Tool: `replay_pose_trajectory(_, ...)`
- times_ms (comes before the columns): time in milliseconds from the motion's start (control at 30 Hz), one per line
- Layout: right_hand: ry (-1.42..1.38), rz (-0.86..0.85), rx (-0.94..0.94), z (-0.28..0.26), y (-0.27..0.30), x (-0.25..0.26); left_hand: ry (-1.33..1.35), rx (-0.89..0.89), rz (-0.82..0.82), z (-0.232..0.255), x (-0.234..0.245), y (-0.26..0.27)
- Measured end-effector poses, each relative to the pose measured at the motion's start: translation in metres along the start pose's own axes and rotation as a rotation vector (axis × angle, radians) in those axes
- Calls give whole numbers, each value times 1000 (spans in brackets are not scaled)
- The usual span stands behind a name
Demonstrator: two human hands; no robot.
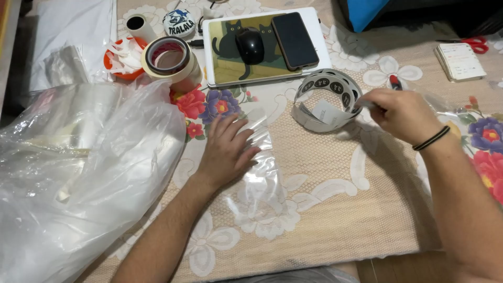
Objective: Cutting individual stickers from a roll using scissors and placing them into small plastic bags for packaging.
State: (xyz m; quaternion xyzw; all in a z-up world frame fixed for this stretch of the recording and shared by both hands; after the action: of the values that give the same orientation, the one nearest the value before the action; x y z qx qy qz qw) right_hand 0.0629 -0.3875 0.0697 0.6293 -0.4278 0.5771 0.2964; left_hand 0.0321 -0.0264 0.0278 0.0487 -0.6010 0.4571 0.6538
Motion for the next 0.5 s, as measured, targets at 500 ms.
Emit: replay_pose_trajectory(500,-52,-145,-732,74,-57,-35,-212,-142,-55,91,-115,-142)
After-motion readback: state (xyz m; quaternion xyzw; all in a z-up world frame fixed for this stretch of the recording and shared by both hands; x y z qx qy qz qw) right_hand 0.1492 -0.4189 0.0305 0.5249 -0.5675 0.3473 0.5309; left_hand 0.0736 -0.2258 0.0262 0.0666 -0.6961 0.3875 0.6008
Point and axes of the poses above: each hand's wrist, its own y-axis away from the middle knuckle, its own x-axis out of the back of the hand, z = x × y, the point moved 5 cm from there along -y, towards the middle knuckle, and after that the axes turned 5 degrees about -z, right-handed, at the moved point
